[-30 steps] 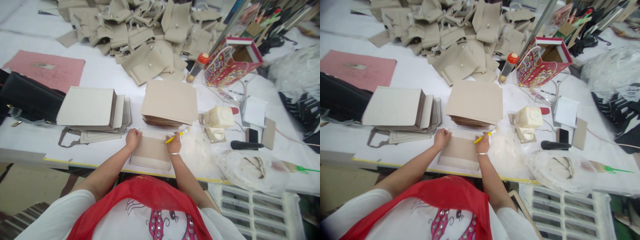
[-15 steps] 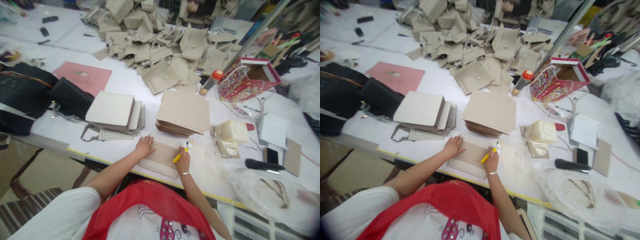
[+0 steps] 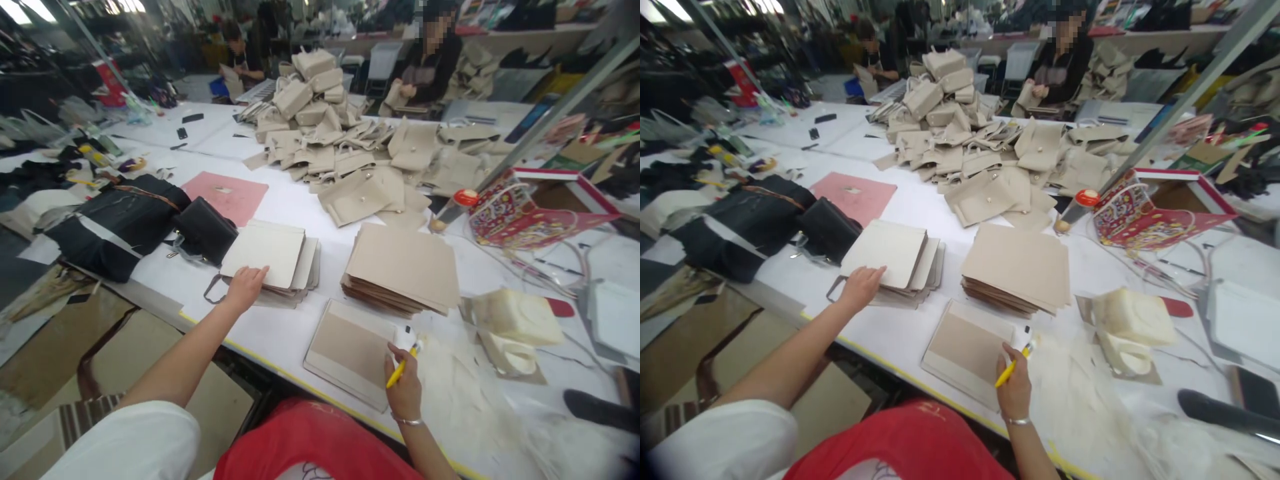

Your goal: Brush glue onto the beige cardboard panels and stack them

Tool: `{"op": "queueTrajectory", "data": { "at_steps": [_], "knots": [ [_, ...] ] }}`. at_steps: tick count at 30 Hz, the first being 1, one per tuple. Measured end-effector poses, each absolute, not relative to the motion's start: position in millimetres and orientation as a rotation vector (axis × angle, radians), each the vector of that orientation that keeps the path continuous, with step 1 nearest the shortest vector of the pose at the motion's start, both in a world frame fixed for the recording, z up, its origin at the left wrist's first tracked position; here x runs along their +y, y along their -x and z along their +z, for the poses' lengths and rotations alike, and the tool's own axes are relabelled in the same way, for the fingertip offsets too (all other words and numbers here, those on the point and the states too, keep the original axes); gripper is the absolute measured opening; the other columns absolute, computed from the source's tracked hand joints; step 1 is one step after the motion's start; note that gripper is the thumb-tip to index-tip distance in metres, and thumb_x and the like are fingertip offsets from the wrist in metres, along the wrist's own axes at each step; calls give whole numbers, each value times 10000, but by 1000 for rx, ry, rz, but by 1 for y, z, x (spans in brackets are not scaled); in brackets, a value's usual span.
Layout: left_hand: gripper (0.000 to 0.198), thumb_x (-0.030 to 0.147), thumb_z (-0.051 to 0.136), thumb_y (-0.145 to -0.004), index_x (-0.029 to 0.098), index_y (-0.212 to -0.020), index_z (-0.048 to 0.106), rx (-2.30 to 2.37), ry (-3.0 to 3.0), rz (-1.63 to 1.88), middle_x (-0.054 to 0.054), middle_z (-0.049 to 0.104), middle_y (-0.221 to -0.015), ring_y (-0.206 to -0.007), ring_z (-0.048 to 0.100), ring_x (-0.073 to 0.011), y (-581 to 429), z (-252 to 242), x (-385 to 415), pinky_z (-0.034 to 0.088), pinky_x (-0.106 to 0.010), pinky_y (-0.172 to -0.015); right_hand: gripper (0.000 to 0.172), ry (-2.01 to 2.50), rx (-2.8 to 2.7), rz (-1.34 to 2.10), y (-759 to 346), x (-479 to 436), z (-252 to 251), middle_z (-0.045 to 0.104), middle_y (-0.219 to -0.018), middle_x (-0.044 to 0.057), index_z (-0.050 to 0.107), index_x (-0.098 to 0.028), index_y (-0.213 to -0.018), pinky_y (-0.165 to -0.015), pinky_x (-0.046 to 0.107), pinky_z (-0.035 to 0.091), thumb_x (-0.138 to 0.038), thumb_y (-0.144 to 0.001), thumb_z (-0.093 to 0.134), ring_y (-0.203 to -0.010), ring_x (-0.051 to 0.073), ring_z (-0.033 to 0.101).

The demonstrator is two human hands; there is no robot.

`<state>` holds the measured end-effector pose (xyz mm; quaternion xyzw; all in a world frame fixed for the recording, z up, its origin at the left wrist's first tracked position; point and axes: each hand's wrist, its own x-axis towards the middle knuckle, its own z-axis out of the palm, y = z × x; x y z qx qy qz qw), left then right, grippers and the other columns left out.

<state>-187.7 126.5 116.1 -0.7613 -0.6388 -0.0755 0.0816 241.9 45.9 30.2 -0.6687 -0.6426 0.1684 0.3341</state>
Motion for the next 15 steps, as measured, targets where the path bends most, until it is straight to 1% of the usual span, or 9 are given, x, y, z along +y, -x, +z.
{"op": "queueTrajectory", "data": {
  "at_steps": [2,5,8,10,12,15],
  "knots": [
    [345,131,409,-812,174,-1115,566,-1795,2372,-251,-107,622,-890,-888,564,-216,179,116,115,408,-400,-873,350,1743,-1627,494,-238,44,36,605,-1042,105,472,-214,-1104,-689,368,506,-425,-827,435,-889,236,622],
    [294,157,424,-813,205,-1051,590,-1606,2535,-381,-100,613,-890,-858,557,-210,149,118,84,441,-387,-801,308,1710,-1571,623,-239,37,43,639,-991,87,455,-199,-1075,-705,337,511,-402,-847,419,-840,195,638],
    [298,158,455,-809,243,-1069,572,-1364,2716,-572,-83,621,-882,-841,556,-202,105,110,49,446,-384,-778,335,1753,-1560,711,-253,29,50,665,-866,49,430,-176,-1127,-644,289,509,-386,-877,357,-670,146,640],
    [309,144,466,-806,250,-1079,563,-1141,2889,-634,-73,634,-887,-831,557,-196,72,96,29,451,-374,-758,392,1844,-1560,657,-272,24,57,663,-793,32,430,-173,-1183,-587,268,496,-400,-875,346,-592,135,620],
    [300,159,451,-815,242,-1081,564,-1003,3014,-665,-77,641,-891,-818,559,-194,38,77,15,455,-370,-747,430,1937,-1514,533,-297,21,68,656,-770,36,464,-175,-1197,-578,263,485,-425,-865,355,-602,142,614],
    [288,188,412,-830,231,-1059,582,-875,3122,-681,-88,640,-887,-811,561,-192,-9,48,8,460,-366,-743,435,1998,-1319,376,-343,23,87,644,-750,41,545,-163,-1115,-578,253,471,-455,-865,341,-582,131,592]
  ]
}}
